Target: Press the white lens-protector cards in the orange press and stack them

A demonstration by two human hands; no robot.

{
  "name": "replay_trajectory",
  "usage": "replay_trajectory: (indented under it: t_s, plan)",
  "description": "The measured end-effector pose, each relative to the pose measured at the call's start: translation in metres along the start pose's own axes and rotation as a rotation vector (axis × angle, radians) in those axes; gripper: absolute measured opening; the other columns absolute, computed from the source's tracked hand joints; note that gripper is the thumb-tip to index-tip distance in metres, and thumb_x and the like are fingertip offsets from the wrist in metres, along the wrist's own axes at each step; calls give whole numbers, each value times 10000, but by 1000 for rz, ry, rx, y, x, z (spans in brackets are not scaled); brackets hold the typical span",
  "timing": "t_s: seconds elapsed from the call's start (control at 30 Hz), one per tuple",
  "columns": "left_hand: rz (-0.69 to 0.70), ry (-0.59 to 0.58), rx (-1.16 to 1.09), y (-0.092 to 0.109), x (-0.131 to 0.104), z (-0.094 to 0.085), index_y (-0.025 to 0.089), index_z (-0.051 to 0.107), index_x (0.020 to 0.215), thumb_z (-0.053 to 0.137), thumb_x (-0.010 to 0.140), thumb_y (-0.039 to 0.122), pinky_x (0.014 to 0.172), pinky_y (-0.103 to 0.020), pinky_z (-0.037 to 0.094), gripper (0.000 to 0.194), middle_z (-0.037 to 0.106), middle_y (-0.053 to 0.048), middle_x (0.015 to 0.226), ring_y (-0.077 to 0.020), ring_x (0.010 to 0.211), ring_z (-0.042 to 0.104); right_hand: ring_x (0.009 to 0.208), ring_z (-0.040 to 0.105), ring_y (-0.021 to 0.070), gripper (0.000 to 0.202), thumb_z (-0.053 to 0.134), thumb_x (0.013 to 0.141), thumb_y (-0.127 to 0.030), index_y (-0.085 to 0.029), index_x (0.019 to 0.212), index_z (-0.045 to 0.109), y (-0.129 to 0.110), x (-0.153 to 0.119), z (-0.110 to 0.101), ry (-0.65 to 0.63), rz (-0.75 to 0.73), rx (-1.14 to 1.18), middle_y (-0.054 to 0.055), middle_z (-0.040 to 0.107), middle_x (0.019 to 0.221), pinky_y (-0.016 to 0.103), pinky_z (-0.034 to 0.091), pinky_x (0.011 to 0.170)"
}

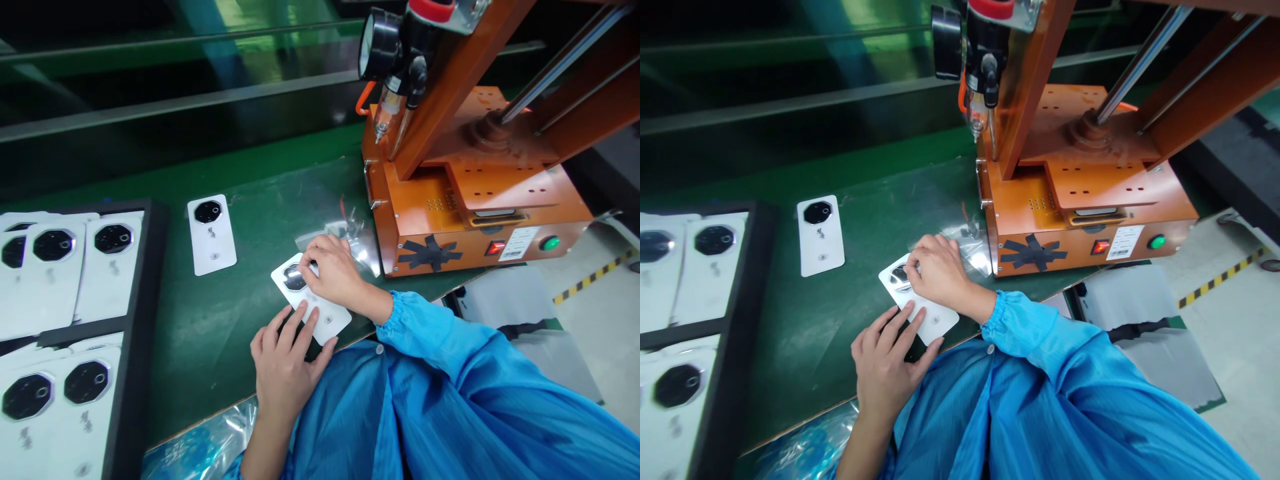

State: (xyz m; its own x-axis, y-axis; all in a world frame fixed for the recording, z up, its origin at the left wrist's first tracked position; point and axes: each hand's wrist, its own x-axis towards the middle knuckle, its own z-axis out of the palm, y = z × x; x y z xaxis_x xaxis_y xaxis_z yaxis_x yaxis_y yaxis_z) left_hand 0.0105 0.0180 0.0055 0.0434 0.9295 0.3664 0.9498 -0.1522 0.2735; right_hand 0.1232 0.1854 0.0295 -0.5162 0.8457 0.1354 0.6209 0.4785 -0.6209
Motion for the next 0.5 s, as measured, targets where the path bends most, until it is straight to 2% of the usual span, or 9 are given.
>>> replay_trajectory:
  t_s: [0.3,0.43,0.5]
  plan:
    - [2,10,-5,0,0,0,274,660,1310,759,858,417,969,-474,396,484,686,-78,1361,-334,1245,604,949,503,214,189,635,956,-330,-196,845,709,2,-7,0,98,-132,-208,54,647,1006,389,307,828]
    - [6,19,-12,1,-1,0,270,660,1305,758,861,410,975,-477,403,476,675,-80,1378,-337,1249,604,990,517,240,211,574,992,-319,-175,1047,718,-2,-19,-14,119,-194,-263,99,661,1097,394,339,812]
    - [16,23,-6,0,-1,1,263,652,1312,757,864,406,981,-482,405,482,669,-86,1387,-342,1251,604,1023,533,247,259,526,1001,-265,-164,1183,682,-8,-32,-28,70,-266,-231,111,660,1165,394,367,826]
